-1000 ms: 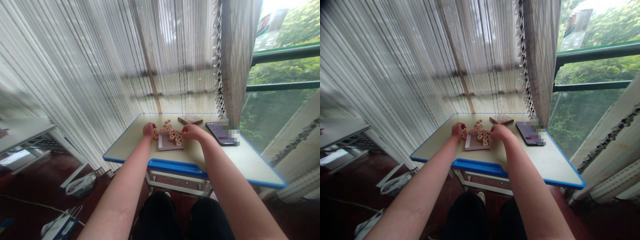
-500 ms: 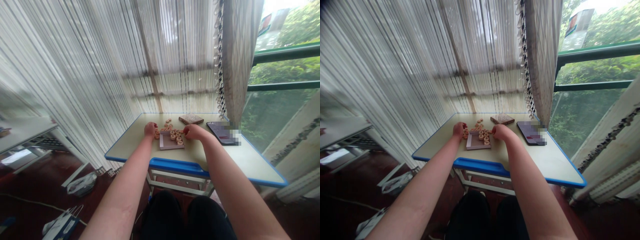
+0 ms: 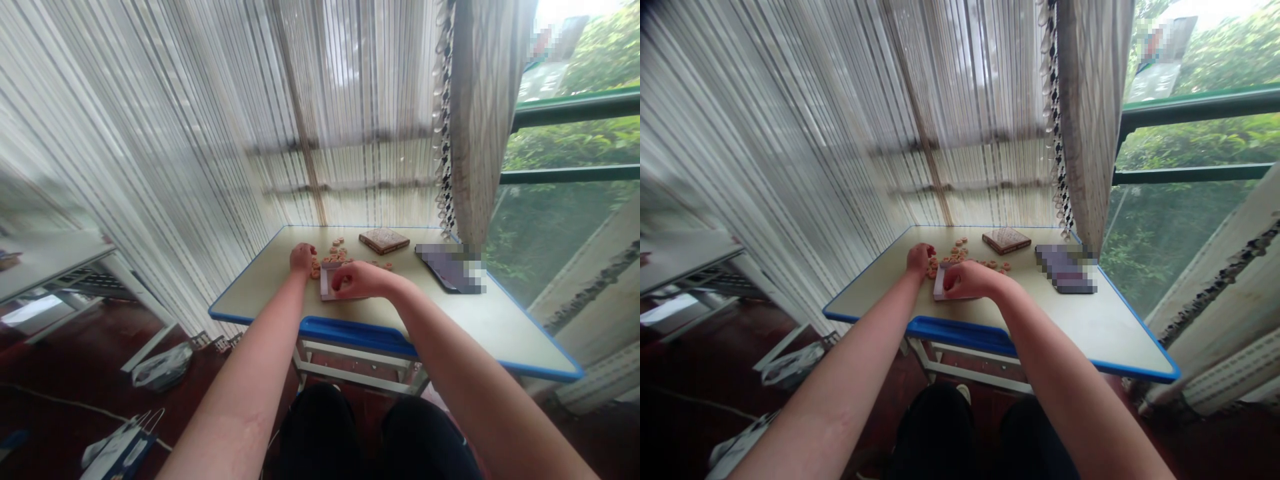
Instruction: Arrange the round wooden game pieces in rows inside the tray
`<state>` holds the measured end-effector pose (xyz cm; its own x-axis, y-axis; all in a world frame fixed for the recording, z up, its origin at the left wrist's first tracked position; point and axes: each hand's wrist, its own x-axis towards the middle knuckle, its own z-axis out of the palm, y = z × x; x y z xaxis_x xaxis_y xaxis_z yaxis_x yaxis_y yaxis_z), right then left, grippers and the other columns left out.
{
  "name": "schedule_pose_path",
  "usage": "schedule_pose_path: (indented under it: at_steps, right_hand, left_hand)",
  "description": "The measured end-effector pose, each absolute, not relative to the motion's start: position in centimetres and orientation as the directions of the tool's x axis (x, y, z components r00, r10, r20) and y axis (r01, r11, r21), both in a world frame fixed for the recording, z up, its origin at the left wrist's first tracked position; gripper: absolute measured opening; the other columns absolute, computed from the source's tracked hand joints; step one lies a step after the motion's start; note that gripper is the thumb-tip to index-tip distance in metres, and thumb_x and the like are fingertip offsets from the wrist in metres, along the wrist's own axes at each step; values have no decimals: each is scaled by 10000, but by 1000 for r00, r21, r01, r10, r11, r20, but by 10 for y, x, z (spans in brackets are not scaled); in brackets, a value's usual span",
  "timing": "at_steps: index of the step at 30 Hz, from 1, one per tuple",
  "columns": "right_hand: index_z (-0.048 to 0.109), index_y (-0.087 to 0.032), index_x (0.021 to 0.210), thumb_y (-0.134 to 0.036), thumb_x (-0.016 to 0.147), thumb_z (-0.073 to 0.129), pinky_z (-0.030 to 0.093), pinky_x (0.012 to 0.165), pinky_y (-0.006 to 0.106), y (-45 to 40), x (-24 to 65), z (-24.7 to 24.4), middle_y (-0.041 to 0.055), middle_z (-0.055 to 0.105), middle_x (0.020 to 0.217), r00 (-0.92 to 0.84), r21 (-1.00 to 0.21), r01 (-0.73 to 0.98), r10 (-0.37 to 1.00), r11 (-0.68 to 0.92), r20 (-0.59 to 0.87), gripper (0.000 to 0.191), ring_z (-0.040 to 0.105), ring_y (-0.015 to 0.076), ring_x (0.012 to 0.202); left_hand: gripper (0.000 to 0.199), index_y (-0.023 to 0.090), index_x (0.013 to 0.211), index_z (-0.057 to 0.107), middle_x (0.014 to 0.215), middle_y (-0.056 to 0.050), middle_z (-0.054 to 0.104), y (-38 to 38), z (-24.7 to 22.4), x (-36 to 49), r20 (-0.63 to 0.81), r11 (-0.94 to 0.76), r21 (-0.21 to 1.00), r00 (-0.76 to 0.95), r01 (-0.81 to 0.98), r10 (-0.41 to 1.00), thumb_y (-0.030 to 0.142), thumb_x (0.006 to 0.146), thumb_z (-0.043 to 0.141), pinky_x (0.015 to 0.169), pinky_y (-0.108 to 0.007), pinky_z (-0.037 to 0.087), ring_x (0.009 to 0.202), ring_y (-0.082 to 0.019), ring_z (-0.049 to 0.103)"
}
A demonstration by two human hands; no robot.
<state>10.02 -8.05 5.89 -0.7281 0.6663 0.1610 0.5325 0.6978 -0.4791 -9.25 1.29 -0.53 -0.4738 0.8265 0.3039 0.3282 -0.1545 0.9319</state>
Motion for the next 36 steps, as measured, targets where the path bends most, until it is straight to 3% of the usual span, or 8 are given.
schedule_pose_path:
  at_steps: [7,12,23,28,32,36]
  right_hand:
    - [680,-223,795,-257,635,618,406,634,203,-75,106,56,-26,663,786,-677,-495,563,713,662,183,175,572,121,690]
    - [696,-238,834,-215,629,608,413,635,200,-72,115,58,-24,658,824,-713,-494,574,695,653,91,225,578,127,708]
    - [693,-229,867,-274,620,643,417,650,211,-67,113,53,-17,676,818,-704,-490,588,706,643,80,257,593,143,731]
    - [719,-249,827,-288,650,600,412,614,221,-68,112,54,-26,683,756,-707,-434,627,707,647,33,216,589,142,671]
    - [725,-239,818,-270,671,570,419,698,229,-70,108,54,-6,691,811,-753,-381,576,651,723,98,216,594,156,734]
    - [728,-236,796,-232,657,564,421,727,223,-74,108,56,-3,695,810,-764,-342,588,642,733,63,215,597,164,769]
  left_hand:
    - [227,181,588,540,605,-41,598,8,-2,-91,308,-151,926,-465,345,830,248,709,360,545,-261,410,585,-144,550]
    - [224,178,567,528,604,-25,591,4,1,-90,323,-133,904,-447,406,834,275,700,375,561,-248,405,589,-133,542]
    - [212,172,593,557,598,-11,592,7,-4,-92,351,-137,880,-426,455,834,317,691,439,524,-234,365,558,-116,519]
    - [188,166,613,562,633,-18,615,3,-1,-90,328,-117,886,-429,448,841,301,688,456,541,-233,383,567,-111,525]
    - [187,164,612,570,626,-19,618,4,-1,-90,331,-117,885,-434,450,838,300,679,460,540,-234,386,569,-116,535]
    - [194,168,600,578,623,-17,626,7,-4,-91,345,-116,875,-437,471,830,306,671,461,548,-237,390,583,-125,547]
